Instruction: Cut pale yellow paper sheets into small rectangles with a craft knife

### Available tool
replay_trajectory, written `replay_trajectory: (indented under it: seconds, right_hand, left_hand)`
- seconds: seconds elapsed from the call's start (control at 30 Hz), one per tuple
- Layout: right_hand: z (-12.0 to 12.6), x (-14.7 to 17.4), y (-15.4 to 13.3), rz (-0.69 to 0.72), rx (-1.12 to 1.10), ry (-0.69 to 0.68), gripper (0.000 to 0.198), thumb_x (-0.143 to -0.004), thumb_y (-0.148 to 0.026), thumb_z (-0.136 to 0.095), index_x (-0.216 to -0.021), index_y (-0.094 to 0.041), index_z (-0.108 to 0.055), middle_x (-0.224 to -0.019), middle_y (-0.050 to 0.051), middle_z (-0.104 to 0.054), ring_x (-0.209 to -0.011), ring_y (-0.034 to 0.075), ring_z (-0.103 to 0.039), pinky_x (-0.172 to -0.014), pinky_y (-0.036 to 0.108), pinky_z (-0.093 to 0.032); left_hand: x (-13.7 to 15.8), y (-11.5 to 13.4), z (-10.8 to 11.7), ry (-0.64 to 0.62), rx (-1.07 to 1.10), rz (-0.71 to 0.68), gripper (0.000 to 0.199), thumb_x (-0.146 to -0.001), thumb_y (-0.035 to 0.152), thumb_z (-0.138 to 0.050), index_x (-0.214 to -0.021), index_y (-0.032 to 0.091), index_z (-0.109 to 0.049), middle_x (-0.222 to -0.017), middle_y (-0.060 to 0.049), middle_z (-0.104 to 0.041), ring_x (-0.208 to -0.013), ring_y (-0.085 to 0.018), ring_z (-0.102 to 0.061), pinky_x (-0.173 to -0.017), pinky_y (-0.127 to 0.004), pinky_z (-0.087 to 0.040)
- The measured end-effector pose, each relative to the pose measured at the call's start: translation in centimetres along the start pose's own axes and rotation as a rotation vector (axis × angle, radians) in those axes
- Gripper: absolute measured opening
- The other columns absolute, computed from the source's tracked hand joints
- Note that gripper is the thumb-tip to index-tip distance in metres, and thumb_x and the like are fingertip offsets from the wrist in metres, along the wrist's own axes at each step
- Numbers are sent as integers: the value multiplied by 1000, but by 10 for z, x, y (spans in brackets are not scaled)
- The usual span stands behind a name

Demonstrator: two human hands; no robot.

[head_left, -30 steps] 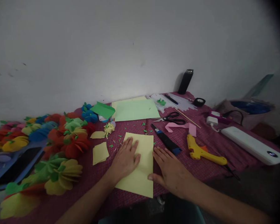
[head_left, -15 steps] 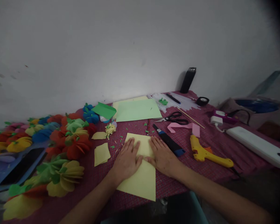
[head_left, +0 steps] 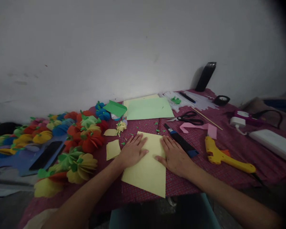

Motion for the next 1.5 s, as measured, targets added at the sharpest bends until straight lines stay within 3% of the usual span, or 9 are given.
replay_trajectory:
  seconds: [0.23,0.43,0.6,0.7,0.83,1.0,1.23,1.4,1.5]
  right_hand:
    - [3,0,-4,8,-6,34,73,-78,-58,-30,-129,-4,-30,-134,19,-28,-125,29,-18,-100,45,-16]
    - [11,27,-24,229,-182,-62,56,-82,-45,-36,-129,-16,-31,-137,11,-25,-126,22,-17,-101,42,-21]
    - [26,54,-33,338,-286,-145,52,-82,-41,-41,-128,-20,-33,-137,8,-25,-127,22,-15,-102,43,-19]
    - [31,59,-28,257,-350,-94,46,-81,-37,-43,-125,-22,-39,-133,8,-33,-123,22,-25,-99,42,-26]
    - [33,46,-6,-4,-409,32,45,-80,-31,-41,-124,-19,-37,-121,9,-47,-110,20,-44,-91,38,-38]
    - [34,7,5,-72,-317,87,48,-76,-29,-45,-120,-13,-38,-121,11,-44,-113,21,-39,-95,35,-34]
    - [27,-34,14,-158,-287,96,49,-72,-25,-49,-117,-9,-42,-117,14,-47,-109,23,-43,-91,34,-35]
    - [25,-45,30,-321,-514,70,49,-69,-28,-54,-114,-12,-44,-94,11,-61,-83,23,-57,-73,35,-44]
    - [21,-46,25,-286,-916,-11,37,-71,-25,-53,-107,-15,-48,-90,9,-63,-78,21,-59,-68,34,-46]
  left_hand:
    - [2,-1,-3,17,-14,19,51,-86,44,-26,-131,21,-24,-138,-6,-25,-128,-19,-14,-102,-40,-14]
    - [1,-2,-2,11,29,13,49,-86,41,-28,-130,20,-25,-138,-6,-25,-128,-19,-13,-102,-41,-14]
    - [14,-5,20,76,160,60,45,-87,36,-28,-129,21,-28,-137,-6,-28,-127,-19,-17,-102,-40,-18]
    - [39,-10,34,175,254,184,43,-88,28,-28,-130,19,-27,-132,-7,-36,-122,-17,-29,-100,-37,-26]
    - [77,6,27,114,214,192,43,-85,25,-34,-128,20,-30,-134,-7,-32,-123,-19,-28,-100,-39,-27]
    - [100,34,11,-11,78,70,47,-85,31,-36,-130,21,-29,-138,-7,-25,-126,-24,-17,-101,-45,-22]
    - [101,37,11,-5,40,67,47,-86,32,-33,-131,19,-27,-139,-8,-21,-127,-23,-15,-100,-45,-24]
    - [104,37,11,17,153,92,47,-85,31,-35,-131,21,-26,-139,-8,-22,-127,-23,-15,-101,-44,-22]
    - [102,21,16,148,336,224,52,-84,29,-39,-132,21,-22,-138,-8,-23,-126,-21,-19,-101,-42,-22]
Point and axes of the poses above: each hand's wrist, its own x-axis away from the middle knuckle, its own z-axis out of the back of the hand, y = z × x, the point moved 6 cm from there along -x, towards the middle knuckle
